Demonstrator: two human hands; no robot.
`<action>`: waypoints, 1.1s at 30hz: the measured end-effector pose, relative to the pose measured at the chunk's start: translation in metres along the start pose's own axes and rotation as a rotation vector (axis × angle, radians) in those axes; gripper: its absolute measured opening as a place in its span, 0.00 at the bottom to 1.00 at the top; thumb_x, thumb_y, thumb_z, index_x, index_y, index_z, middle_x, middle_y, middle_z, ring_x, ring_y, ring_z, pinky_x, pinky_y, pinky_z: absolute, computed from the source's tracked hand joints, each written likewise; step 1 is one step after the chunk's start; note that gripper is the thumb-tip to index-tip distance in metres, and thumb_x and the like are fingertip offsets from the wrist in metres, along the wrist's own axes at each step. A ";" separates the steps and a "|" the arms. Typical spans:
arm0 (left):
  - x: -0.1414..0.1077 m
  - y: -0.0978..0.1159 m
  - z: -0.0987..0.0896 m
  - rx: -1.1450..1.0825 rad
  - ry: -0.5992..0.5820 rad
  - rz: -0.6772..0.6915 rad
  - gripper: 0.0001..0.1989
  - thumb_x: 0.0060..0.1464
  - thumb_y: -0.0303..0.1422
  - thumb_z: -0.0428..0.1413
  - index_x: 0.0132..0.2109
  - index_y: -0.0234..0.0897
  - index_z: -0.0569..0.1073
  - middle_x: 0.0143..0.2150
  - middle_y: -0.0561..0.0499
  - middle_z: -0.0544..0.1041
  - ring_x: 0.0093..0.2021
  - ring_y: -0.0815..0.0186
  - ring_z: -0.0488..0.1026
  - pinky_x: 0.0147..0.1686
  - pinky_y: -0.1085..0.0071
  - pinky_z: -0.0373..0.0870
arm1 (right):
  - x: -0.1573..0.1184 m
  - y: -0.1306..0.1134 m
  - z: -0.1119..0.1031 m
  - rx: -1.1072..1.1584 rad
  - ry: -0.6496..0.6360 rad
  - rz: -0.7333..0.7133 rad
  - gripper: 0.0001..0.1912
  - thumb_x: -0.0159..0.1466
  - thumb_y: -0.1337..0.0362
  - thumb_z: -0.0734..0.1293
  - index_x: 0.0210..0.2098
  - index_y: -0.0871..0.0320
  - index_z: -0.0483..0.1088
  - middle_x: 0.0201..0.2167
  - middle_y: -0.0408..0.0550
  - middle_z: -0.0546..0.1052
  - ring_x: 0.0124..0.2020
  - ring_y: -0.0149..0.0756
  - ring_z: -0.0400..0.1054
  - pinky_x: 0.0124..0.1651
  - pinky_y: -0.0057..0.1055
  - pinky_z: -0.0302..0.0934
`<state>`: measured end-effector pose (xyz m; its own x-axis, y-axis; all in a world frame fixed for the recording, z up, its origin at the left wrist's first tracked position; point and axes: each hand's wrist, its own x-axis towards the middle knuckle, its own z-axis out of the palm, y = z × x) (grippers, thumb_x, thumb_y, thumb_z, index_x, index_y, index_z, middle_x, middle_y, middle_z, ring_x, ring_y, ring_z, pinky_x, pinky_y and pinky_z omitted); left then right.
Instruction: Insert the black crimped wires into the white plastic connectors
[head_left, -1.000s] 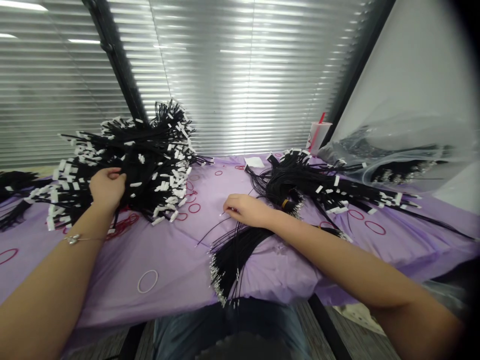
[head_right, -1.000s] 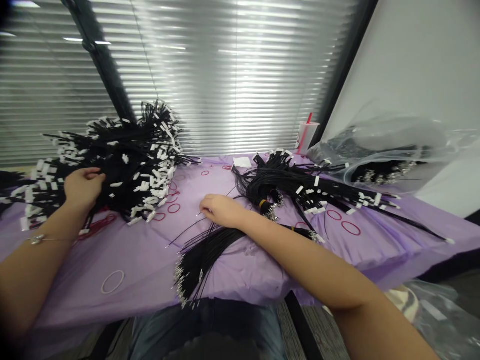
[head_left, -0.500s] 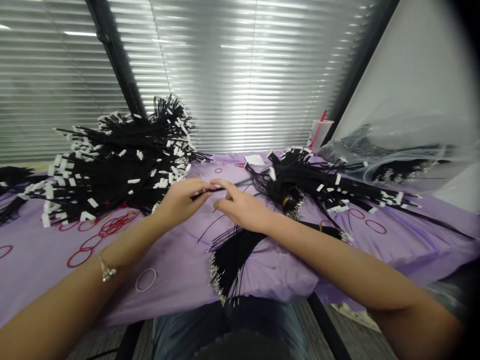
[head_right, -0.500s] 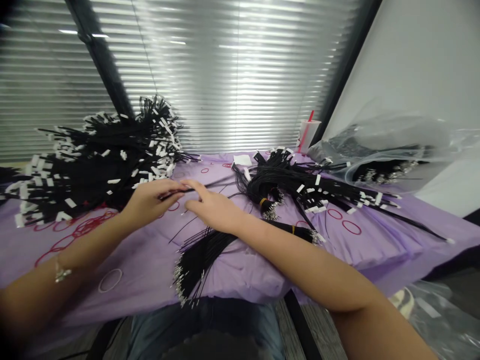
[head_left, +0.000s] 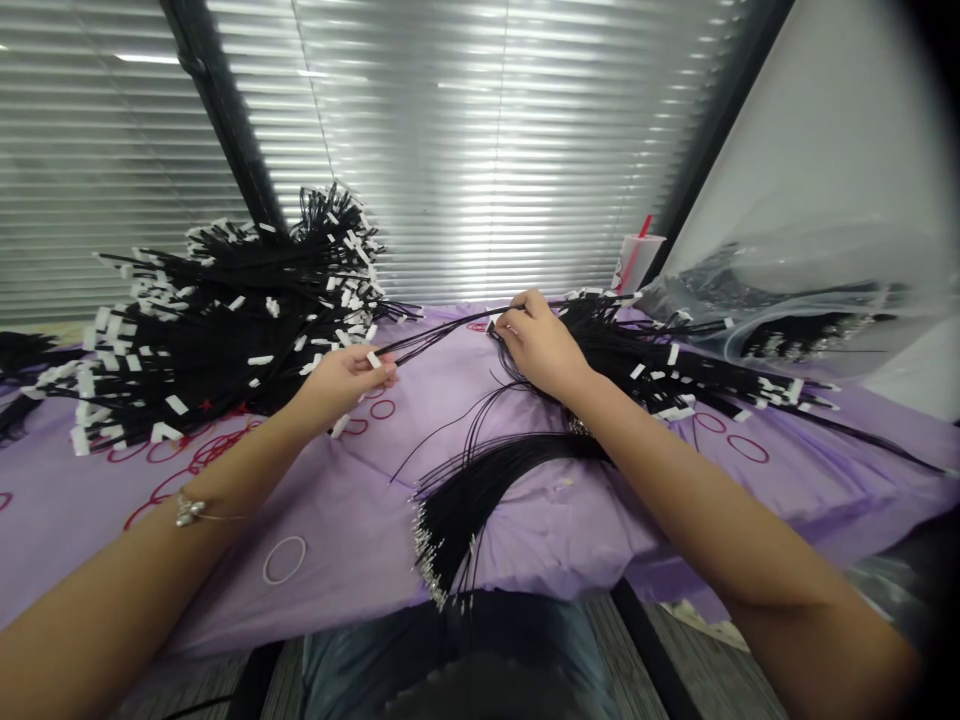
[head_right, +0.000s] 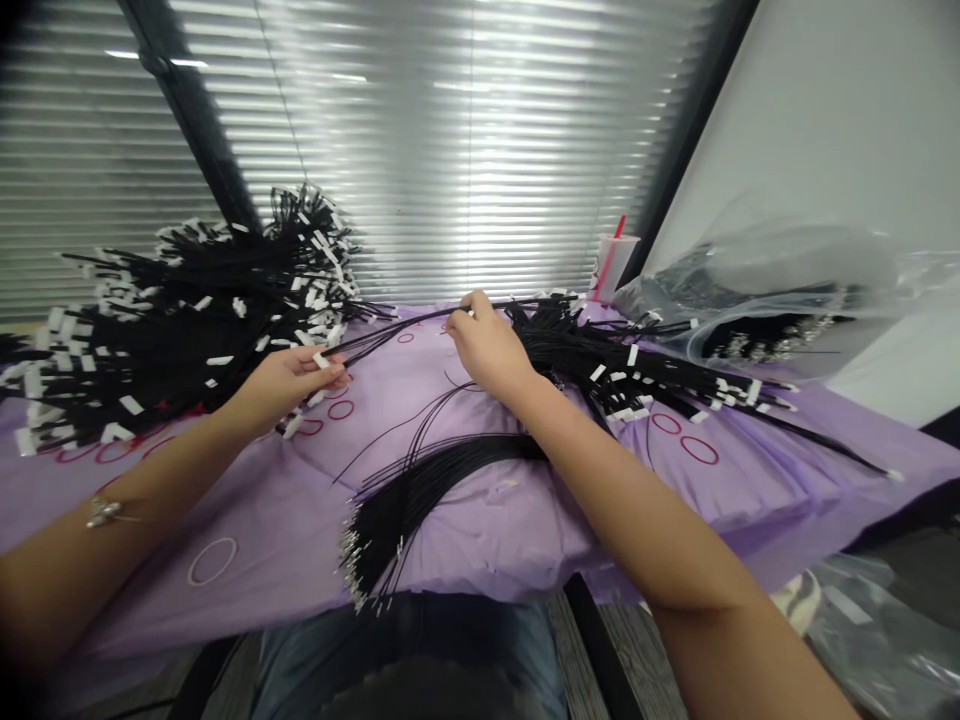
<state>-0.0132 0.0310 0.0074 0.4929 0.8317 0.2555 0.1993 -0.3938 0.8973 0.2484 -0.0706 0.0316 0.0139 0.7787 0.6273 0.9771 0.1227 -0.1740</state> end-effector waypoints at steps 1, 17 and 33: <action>0.001 -0.002 0.000 -0.055 0.001 -0.024 0.17 0.46 0.43 0.62 0.38 0.35 0.74 0.35 0.45 0.78 0.33 0.63 0.76 0.37 0.65 0.74 | 0.000 0.004 0.003 0.002 -0.006 0.015 0.15 0.67 0.62 0.55 0.39 0.61 0.71 0.49 0.58 0.64 0.40 0.37 0.62 0.46 0.38 0.61; -0.019 0.001 0.032 -0.449 -0.056 -0.234 0.11 0.45 0.34 0.64 0.38 0.36 0.77 0.31 0.50 0.77 0.31 0.68 0.76 0.40 0.66 0.75 | -0.026 -0.048 0.011 0.258 -0.002 -0.298 0.11 0.67 0.62 0.59 0.41 0.59 0.71 0.37 0.48 0.73 0.39 0.29 0.66 0.44 0.26 0.61; -0.037 0.006 0.052 -0.653 -0.253 -0.214 0.11 0.47 0.31 0.65 0.39 0.33 0.79 0.34 0.49 0.79 0.30 0.72 0.74 0.37 0.73 0.74 | -0.029 -0.052 0.021 0.374 -0.152 -0.174 0.08 0.64 0.64 0.61 0.34 0.63 0.69 0.32 0.47 0.71 0.34 0.27 0.61 0.39 0.25 0.55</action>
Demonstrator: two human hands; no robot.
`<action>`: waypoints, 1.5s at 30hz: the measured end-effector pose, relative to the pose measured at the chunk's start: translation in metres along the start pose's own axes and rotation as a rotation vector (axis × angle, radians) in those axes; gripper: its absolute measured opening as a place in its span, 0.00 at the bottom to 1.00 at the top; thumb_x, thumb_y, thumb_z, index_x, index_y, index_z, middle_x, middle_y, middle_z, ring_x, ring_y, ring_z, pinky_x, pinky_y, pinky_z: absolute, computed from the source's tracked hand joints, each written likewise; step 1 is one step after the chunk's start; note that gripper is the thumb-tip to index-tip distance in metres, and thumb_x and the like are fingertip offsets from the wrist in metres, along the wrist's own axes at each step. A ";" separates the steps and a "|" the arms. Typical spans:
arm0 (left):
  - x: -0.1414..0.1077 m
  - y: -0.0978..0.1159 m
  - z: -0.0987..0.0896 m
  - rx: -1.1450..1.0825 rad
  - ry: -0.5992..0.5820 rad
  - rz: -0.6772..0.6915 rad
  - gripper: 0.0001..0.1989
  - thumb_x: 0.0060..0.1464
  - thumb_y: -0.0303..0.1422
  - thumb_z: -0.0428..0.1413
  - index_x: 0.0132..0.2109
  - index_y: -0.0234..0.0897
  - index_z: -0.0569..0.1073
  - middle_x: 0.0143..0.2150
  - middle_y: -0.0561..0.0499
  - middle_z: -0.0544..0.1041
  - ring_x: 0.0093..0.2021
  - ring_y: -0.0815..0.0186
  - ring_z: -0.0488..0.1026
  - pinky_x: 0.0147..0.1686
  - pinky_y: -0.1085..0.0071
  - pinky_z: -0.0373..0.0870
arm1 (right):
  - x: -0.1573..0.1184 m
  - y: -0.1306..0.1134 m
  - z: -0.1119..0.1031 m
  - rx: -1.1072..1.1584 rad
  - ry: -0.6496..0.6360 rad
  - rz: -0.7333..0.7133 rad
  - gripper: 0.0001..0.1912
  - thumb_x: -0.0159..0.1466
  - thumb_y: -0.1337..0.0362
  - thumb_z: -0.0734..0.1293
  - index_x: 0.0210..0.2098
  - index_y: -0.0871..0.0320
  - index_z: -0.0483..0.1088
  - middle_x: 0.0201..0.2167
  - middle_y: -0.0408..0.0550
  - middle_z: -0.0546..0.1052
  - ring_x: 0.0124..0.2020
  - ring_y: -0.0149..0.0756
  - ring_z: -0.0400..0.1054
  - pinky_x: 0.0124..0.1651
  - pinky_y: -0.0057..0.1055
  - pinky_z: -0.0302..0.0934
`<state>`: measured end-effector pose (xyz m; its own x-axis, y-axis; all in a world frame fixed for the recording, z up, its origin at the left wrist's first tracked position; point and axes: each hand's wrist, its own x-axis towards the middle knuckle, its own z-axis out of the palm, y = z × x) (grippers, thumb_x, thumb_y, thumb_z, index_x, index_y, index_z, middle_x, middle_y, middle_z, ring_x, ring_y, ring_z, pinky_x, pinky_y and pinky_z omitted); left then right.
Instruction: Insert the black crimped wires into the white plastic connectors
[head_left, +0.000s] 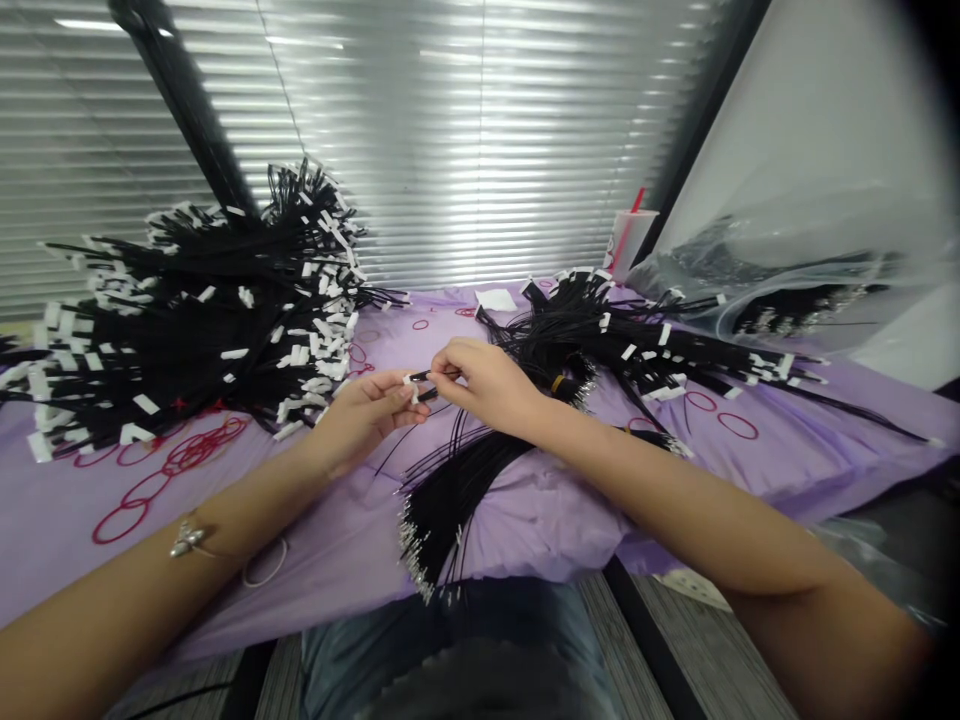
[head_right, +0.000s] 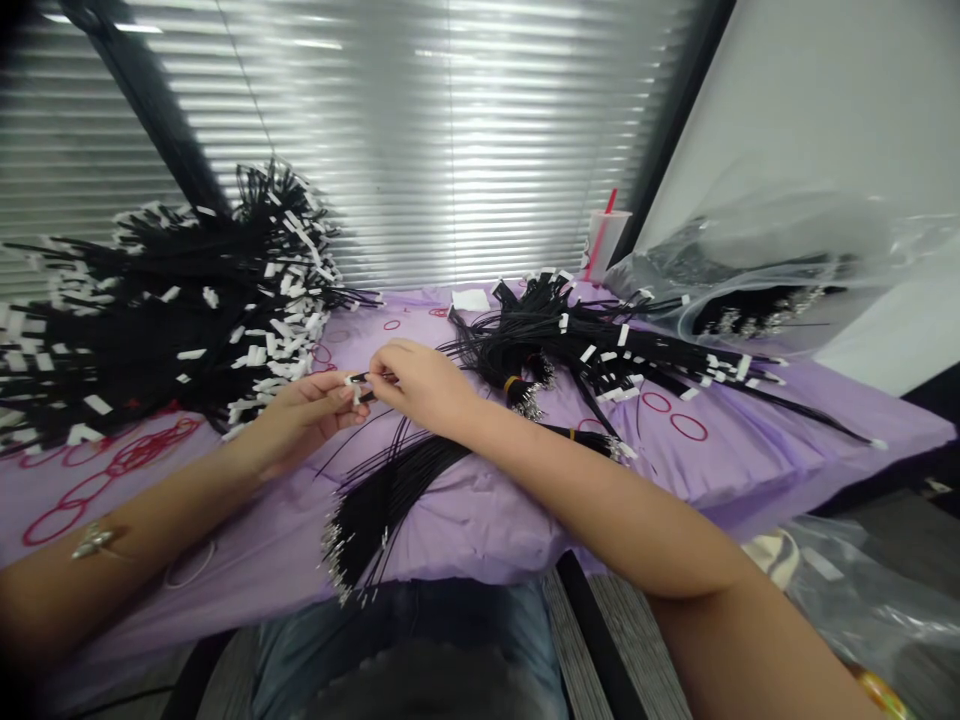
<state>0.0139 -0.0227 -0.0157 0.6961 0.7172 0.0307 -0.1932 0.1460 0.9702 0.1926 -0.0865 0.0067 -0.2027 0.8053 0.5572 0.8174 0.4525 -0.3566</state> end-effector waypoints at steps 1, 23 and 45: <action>0.000 0.000 0.000 -0.002 -0.002 0.003 0.11 0.46 0.31 0.65 0.39 0.32 0.79 0.34 0.49 0.79 0.30 0.72 0.74 0.36 0.74 0.74 | 0.000 0.000 0.000 -0.007 -0.004 -0.007 0.08 0.64 0.64 0.61 0.34 0.63 0.69 0.32 0.47 0.71 0.34 0.27 0.61 0.39 0.25 0.54; 0.001 -0.004 -0.003 0.024 0.026 0.045 0.09 0.48 0.30 0.64 0.39 0.33 0.78 0.34 0.51 0.79 0.32 0.70 0.77 0.30 0.77 0.73 | 0.000 -0.005 0.001 0.090 -0.025 0.165 0.10 0.64 0.62 0.60 0.31 0.62 0.67 0.29 0.44 0.70 0.31 0.25 0.59 0.37 0.24 0.50; 0.003 0.002 0.000 0.038 0.058 0.081 0.10 0.49 0.31 0.63 0.39 0.33 0.79 0.36 0.48 0.80 0.33 0.69 0.77 0.32 0.76 0.74 | 0.000 -0.009 -0.019 -0.111 -0.022 -0.258 0.12 0.66 0.64 0.59 0.42 0.64 0.71 0.44 0.56 0.71 0.48 0.36 0.62 0.53 0.36 0.58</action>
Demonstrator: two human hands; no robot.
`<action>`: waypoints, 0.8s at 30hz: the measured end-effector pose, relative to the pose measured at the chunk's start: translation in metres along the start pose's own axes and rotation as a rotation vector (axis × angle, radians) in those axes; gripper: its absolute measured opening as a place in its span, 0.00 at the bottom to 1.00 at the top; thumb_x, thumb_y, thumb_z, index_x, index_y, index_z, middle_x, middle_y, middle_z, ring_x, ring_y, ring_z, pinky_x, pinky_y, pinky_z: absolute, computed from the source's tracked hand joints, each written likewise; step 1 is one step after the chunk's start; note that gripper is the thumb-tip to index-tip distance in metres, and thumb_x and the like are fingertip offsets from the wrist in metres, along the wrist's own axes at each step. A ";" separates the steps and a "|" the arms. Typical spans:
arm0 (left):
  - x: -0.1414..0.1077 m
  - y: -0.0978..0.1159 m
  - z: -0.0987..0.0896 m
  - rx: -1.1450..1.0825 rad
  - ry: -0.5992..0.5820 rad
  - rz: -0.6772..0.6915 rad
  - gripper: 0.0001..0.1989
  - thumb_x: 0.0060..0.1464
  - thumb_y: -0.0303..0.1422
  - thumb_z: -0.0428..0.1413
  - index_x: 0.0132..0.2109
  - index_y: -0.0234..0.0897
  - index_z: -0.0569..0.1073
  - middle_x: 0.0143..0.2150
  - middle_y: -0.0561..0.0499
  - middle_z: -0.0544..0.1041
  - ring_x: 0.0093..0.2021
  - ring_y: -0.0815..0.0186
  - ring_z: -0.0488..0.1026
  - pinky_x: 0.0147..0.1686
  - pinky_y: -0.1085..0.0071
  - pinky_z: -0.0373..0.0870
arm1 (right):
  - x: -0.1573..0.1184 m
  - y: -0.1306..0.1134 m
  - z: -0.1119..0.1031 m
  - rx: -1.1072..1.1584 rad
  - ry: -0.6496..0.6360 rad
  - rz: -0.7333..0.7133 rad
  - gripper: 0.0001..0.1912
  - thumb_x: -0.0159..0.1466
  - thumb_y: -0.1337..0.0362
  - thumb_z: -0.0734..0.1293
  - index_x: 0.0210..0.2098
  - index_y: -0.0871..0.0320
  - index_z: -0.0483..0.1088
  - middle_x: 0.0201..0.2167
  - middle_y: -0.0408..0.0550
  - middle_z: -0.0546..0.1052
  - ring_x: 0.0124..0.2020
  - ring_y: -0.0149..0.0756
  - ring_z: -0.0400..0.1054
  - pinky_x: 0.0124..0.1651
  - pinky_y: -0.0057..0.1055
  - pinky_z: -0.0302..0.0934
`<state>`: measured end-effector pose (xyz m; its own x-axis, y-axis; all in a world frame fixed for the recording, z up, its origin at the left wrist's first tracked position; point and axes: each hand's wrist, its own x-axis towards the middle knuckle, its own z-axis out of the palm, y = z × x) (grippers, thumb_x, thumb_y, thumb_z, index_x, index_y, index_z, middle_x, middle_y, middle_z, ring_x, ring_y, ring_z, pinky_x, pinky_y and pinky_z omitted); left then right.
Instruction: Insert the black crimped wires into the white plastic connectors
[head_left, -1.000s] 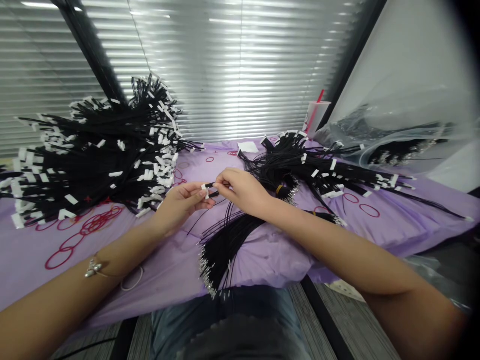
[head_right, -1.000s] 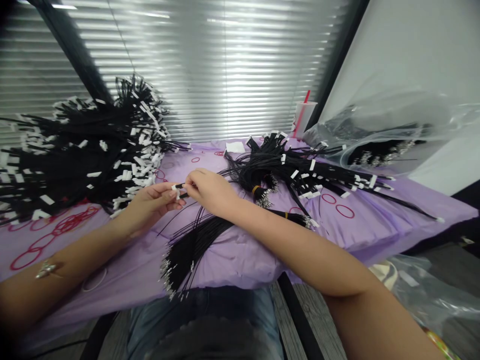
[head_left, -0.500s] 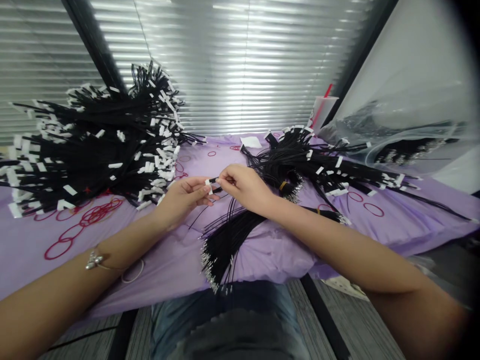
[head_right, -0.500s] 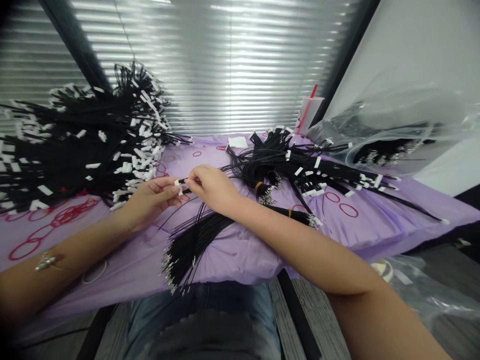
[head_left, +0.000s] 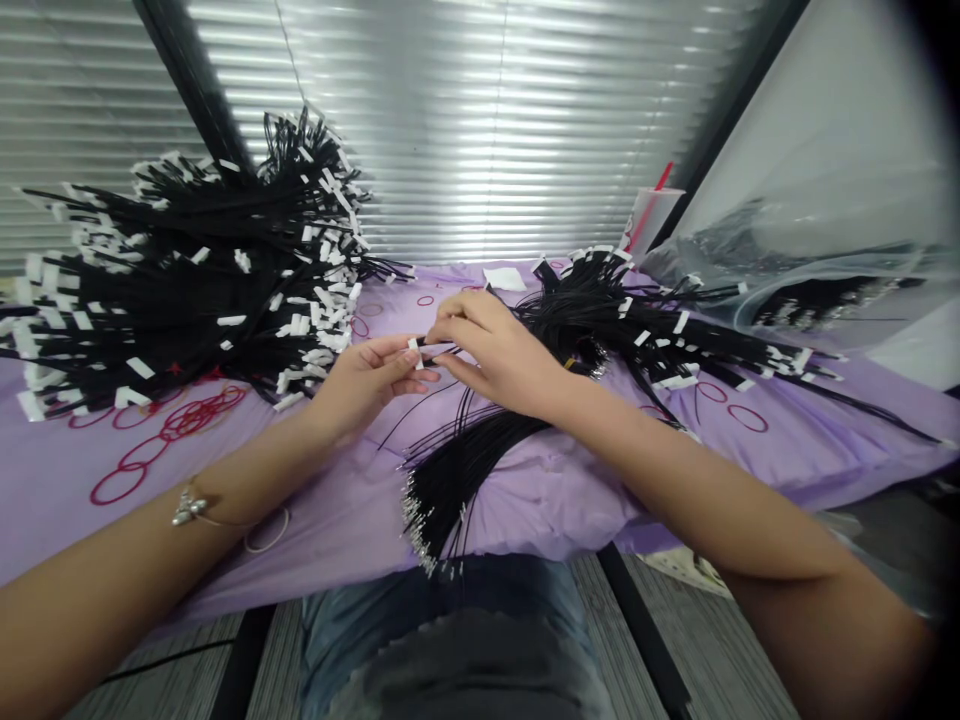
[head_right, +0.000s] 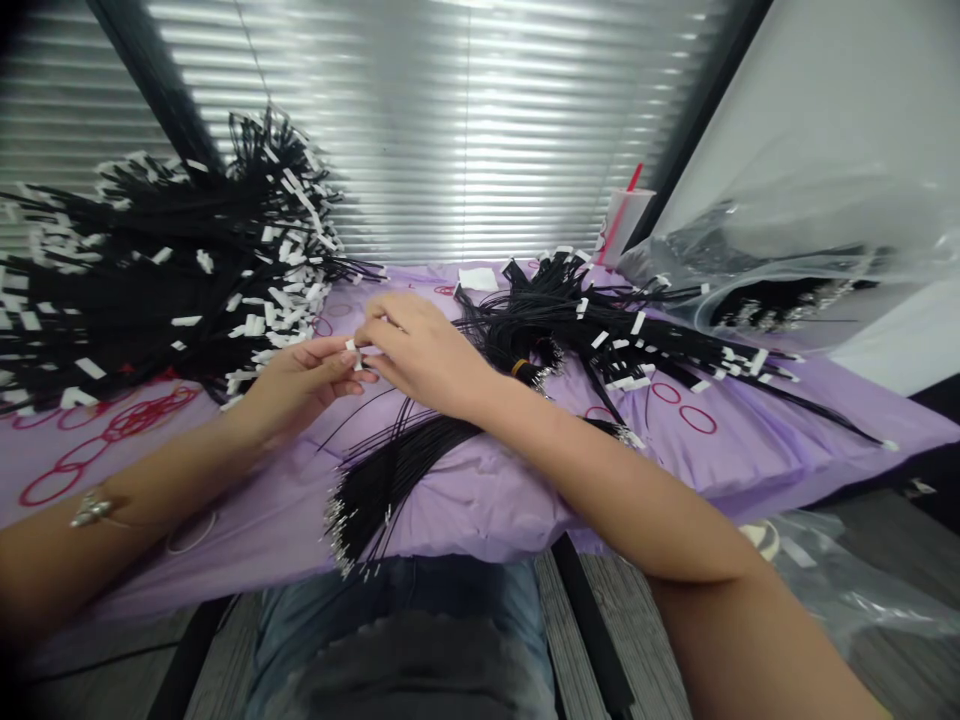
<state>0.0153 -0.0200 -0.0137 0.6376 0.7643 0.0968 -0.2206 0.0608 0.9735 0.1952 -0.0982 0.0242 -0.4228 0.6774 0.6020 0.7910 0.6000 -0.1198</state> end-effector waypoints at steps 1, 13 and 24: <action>0.002 0.000 -0.002 -0.017 0.035 -0.007 0.08 0.49 0.30 0.63 0.38 0.33 0.79 0.35 0.49 0.80 0.32 0.69 0.77 0.32 0.76 0.74 | 0.000 -0.001 -0.007 0.067 -0.094 -0.067 0.12 0.66 0.65 0.59 0.43 0.64 0.71 0.44 0.54 0.72 0.48 0.35 0.64 0.54 0.35 0.58; 0.011 0.000 -0.018 0.035 0.173 -0.015 0.05 0.49 0.28 0.62 0.36 0.33 0.76 0.32 0.51 0.77 0.34 0.68 0.78 0.34 0.75 0.74 | -0.003 0.023 -0.004 0.396 -0.662 -0.056 0.12 0.63 0.63 0.65 0.41 0.62 0.77 0.39 0.48 0.79 0.39 0.28 0.71 0.47 0.26 0.62; -0.023 0.000 -0.009 -0.073 0.085 -0.185 0.15 0.35 0.32 0.71 0.33 0.34 0.79 0.27 0.51 0.79 0.26 0.70 0.75 0.30 0.78 0.74 | 0.003 -0.035 0.015 0.283 -0.416 -0.090 0.17 0.67 0.68 0.56 0.47 0.64 0.73 0.44 0.51 0.75 0.46 0.32 0.66 0.52 0.29 0.59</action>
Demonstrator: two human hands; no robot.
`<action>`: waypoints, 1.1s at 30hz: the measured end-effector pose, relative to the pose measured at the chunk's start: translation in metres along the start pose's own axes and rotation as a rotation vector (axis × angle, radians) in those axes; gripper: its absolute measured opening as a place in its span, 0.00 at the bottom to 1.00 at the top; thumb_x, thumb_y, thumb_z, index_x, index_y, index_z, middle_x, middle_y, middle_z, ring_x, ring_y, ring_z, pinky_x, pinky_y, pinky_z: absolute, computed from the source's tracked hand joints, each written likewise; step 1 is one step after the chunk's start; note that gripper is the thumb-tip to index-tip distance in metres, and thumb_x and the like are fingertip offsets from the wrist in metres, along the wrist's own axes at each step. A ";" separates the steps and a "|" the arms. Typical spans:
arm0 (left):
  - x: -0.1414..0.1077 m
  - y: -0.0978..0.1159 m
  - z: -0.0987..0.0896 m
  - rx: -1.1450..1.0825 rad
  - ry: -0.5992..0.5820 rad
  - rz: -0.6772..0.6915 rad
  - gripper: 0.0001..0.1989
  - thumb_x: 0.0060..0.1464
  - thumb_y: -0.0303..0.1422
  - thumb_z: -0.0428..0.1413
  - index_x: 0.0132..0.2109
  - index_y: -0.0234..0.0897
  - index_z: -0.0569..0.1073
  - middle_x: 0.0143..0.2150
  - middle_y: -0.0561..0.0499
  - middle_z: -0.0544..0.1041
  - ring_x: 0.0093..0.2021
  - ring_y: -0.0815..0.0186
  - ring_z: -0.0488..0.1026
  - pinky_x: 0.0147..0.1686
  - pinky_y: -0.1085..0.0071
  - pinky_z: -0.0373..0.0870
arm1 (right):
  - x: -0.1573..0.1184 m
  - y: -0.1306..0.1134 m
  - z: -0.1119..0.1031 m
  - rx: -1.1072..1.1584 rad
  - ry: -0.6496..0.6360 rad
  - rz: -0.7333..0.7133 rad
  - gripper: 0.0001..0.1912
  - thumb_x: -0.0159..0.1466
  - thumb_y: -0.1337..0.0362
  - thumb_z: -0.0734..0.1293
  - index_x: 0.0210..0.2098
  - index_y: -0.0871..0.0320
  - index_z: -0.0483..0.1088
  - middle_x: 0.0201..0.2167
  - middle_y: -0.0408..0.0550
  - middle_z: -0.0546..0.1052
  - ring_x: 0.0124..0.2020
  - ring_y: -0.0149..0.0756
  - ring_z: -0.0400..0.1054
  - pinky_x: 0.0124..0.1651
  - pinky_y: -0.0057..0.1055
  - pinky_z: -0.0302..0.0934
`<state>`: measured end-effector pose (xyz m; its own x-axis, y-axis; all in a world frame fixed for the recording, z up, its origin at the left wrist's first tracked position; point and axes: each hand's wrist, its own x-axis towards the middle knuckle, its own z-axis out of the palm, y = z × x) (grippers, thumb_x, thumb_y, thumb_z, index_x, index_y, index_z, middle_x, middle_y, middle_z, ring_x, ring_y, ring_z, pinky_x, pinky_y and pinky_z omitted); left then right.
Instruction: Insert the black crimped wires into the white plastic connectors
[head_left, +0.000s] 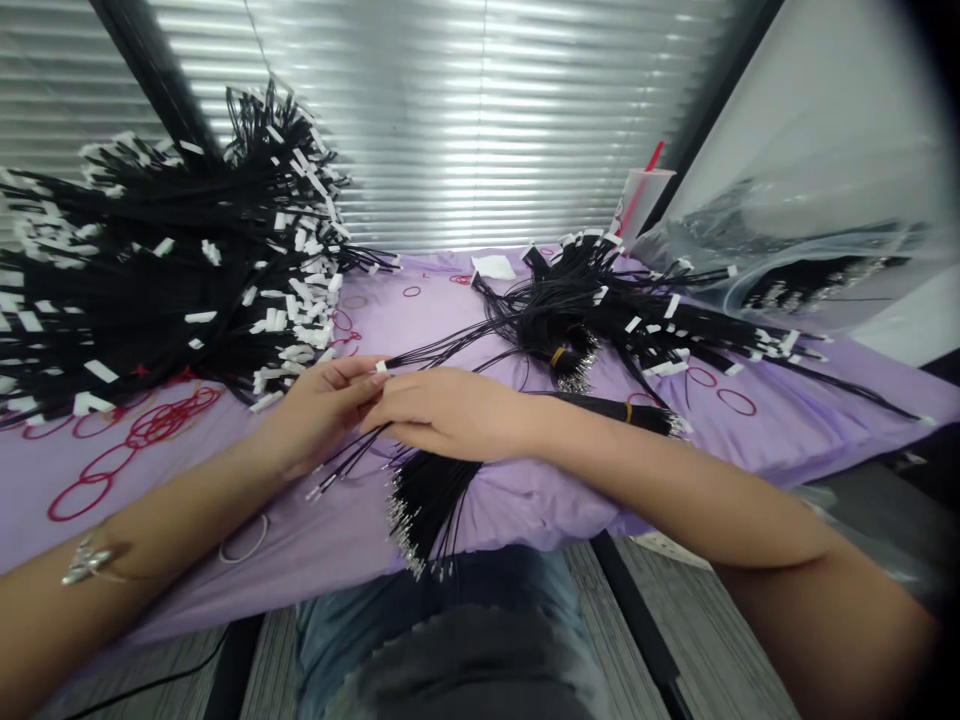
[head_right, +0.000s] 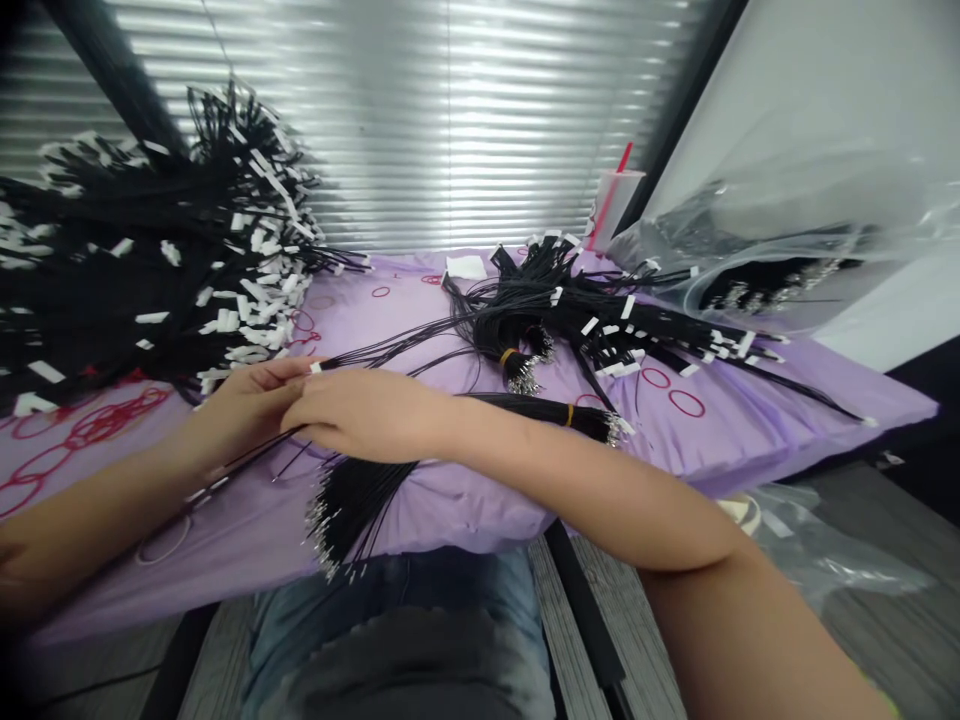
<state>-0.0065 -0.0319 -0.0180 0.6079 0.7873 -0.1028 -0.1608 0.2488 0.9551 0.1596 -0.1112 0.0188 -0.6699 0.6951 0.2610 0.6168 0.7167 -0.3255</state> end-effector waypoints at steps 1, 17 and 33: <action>0.000 0.000 0.000 -0.010 -0.007 -0.002 0.14 0.35 0.32 0.71 0.33 0.34 0.79 0.27 0.51 0.80 0.26 0.70 0.75 0.29 0.79 0.73 | 0.002 -0.002 0.003 0.010 0.001 -0.004 0.17 0.67 0.66 0.56 0.48 0.64 0.72 0.44 0.52 0.75 0.47 0.33 0.66 0.52 0.30 0.59; -0.002 -0.003 -0.010 0.056 -0.117 0.019 0.11 0.41 0.32 0.68 0.34 0.34 0.79 0.30 0.48 0.80 0.28 0.68 0.75 0.29 0.76 0.73 | -0.001 0.008 0.008 0.679 0.266 0.154 0.11 0.61 0.63 0.66 0.39 0.65 0.75 0.31 0.45 0.79 0.33 0.23 0.72 0.40 0.21 0.65; -0.005 0.003 -0.012 0.015 -0.033 0.069 0.09 0.44 0.30 0.66 0.36 0.32 0.81 0.34 0.49 0.79 0.30 0.72 0.75 0.34 0.79 0.75 | -0.011 0.024 -0.012 0.105 0.524 0.330 0.05 0.54 0.70 0.66 0.26 0.64 0.76 0.24 0.42 0.76 0.25 0.21 0.64 0.33 0.22 0.56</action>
<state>-0.0190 -0.0286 -0.0184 0.6212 0.7832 -0.0275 -0.1916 0.1859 0.9637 0.1868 -0.1010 0.0195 -0.1431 0.8336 0.5336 0.6950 0.4684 -0.5454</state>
